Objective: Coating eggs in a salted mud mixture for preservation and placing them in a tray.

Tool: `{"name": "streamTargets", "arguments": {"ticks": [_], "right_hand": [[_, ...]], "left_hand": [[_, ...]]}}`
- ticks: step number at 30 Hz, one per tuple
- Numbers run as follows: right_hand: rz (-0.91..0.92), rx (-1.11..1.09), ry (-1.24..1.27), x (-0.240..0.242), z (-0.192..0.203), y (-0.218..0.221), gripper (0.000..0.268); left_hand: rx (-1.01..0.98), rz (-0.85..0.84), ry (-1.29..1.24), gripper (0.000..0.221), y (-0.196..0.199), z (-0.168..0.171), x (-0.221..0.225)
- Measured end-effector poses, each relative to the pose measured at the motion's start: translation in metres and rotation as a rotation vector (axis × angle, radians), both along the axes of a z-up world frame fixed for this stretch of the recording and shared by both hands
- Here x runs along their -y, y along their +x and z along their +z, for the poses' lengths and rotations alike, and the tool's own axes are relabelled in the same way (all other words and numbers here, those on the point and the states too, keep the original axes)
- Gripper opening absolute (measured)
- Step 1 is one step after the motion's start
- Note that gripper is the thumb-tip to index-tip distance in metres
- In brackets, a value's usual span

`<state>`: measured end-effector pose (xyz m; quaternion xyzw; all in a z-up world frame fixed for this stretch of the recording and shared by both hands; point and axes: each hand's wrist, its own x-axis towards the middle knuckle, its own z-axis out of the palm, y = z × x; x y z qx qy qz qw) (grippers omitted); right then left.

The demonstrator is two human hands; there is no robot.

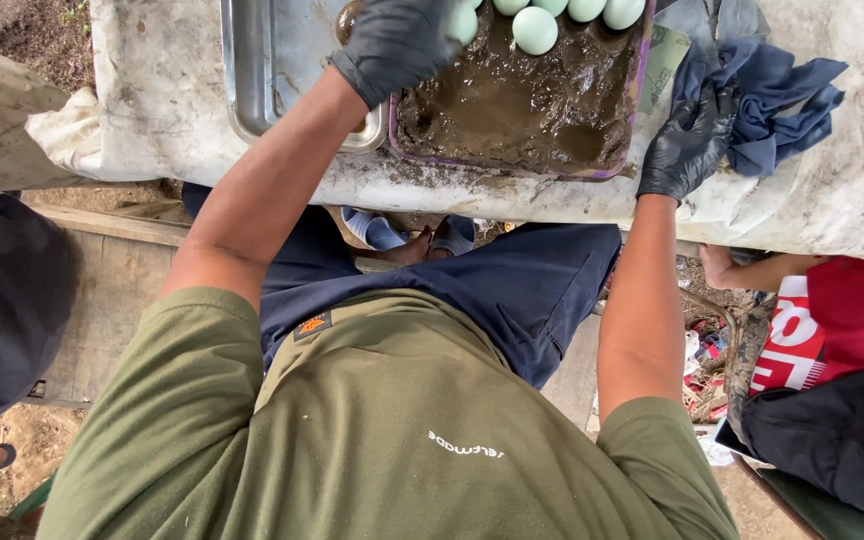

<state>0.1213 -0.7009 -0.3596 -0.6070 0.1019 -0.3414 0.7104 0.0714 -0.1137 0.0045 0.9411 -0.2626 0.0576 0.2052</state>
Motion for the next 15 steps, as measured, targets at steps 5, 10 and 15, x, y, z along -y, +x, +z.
{"name": "streamTargets", "arguments": {"ticks": [5, 10, 15], "right_hand": [[0.265, 0.134, 0.596, -0.035, 0.094, -0.058, 0.046], [0.321, 0.291, 0.646, -0.101, 0.161, -0.062, 0.039], [0.155, 0.222, 0.815, -0.124, 0.198, -0.072, 0.038]], "left_hand": [[0.034, -0.131, 0.066, 0.022, -0.041, 0.017, 0.043], [-0.033, -0.195, 0.122, 0.038, -0.043, -0.018, 0.063], [0.207, -0.120, 0.289, 0.032, -0.040, -0.017, 0.057]]}}
